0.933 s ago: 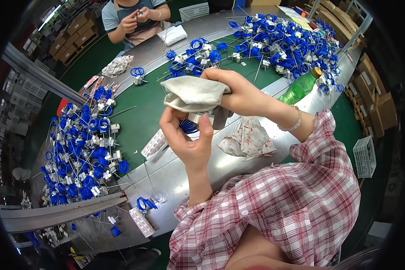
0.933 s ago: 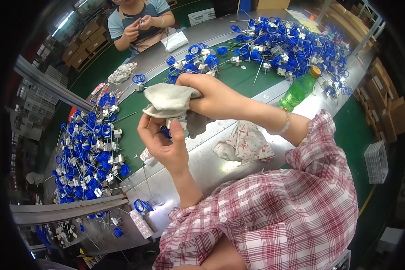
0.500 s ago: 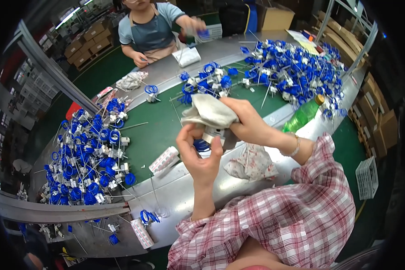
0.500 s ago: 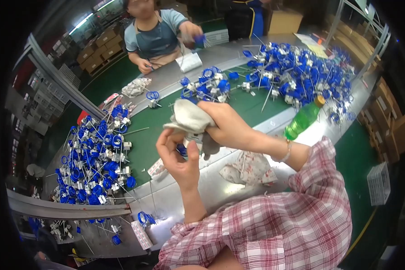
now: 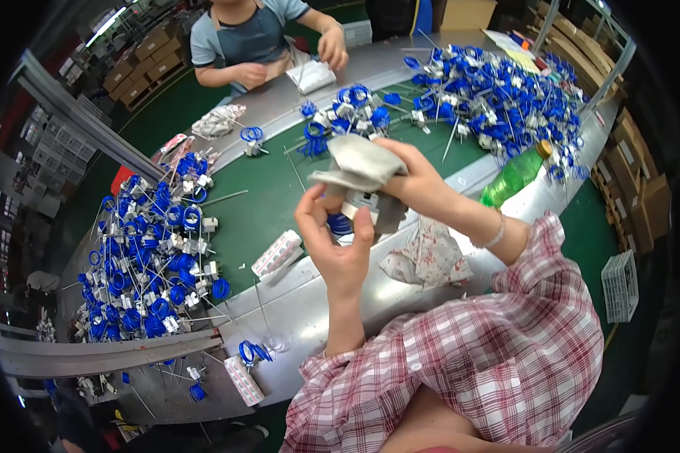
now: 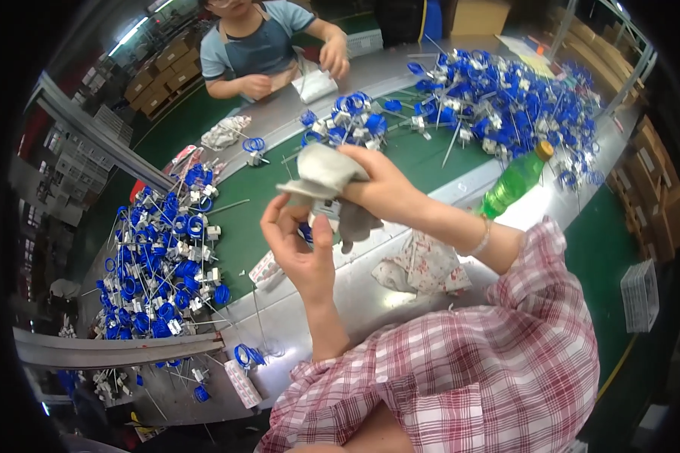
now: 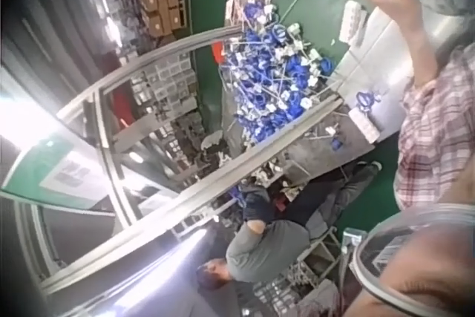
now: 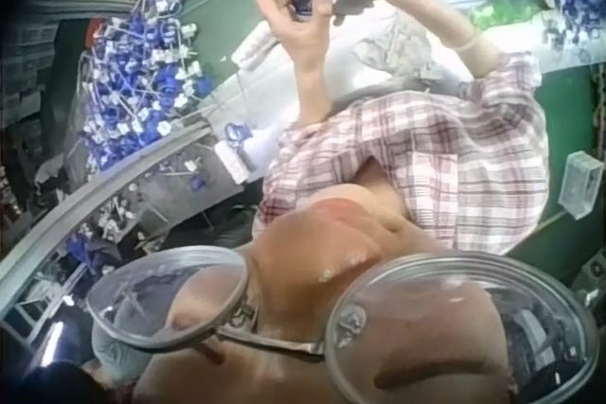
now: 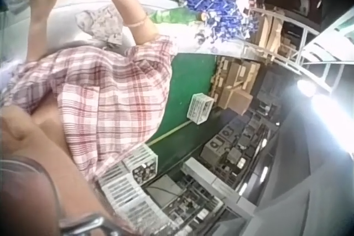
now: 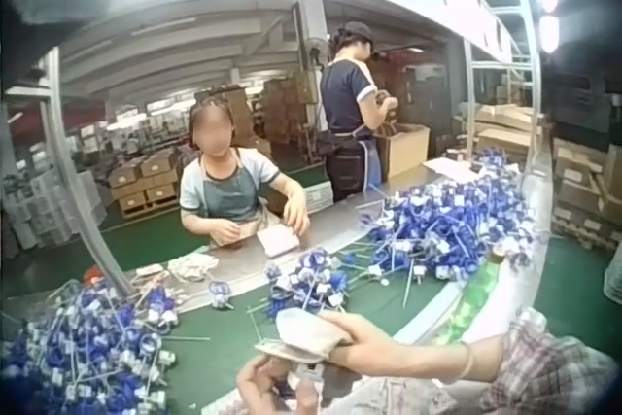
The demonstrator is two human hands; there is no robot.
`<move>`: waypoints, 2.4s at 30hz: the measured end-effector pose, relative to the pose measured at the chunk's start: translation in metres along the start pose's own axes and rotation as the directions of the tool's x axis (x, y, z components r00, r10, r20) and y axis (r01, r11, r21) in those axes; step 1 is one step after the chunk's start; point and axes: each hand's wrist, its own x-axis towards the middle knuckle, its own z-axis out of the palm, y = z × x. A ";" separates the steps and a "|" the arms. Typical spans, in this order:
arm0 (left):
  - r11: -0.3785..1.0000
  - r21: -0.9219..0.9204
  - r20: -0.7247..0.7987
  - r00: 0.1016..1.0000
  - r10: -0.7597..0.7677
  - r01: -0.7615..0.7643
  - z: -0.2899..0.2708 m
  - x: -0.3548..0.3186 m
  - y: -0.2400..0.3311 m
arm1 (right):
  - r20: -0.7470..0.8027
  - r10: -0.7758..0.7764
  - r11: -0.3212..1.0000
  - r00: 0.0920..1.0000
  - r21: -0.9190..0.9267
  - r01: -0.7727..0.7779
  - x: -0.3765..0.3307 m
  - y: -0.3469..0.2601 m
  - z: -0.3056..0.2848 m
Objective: Wiping and cleaning small mechanical motor components on an assembly line.
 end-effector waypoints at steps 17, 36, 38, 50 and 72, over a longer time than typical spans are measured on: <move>0.988 -0.148 -0.055 0.997 -0.050 0.041 -0.001 -0.005 0.012 | 0.257 0.052 0.997 0.965 -0.063 -0.037 -0.008 -0.056 -0.029; 0.991 -0.058 0.216 0.971 -0.107 0.122 -0.013 0.002 -0.006 | -0.408 -0.114 0.989 0.906 0.040 0.142 -0.016 0.047 -0.022; 0.986 -0.149 0.097 0.993 -0.066 0.080 -0.021 0.010 0.006 | -0.361 0.056 0.898 0.931 0.425 0.111 -0.005 0.068 -0.052; 0.201 0.974 0.078 0.988 0.131 -0.103 -0.084 0.197 -0.159 | 0.158 0.121 -0.021 0.980 0.987 -0.157 -0.004 0.185 -0.033; -0.363 0.909 -0.229 0.973 -0.020 0.207 -0.252 0.109 -0.171 | -0.021 0.124 0.044 0.992 0.999 0.016 -0.035 0.151 -0.052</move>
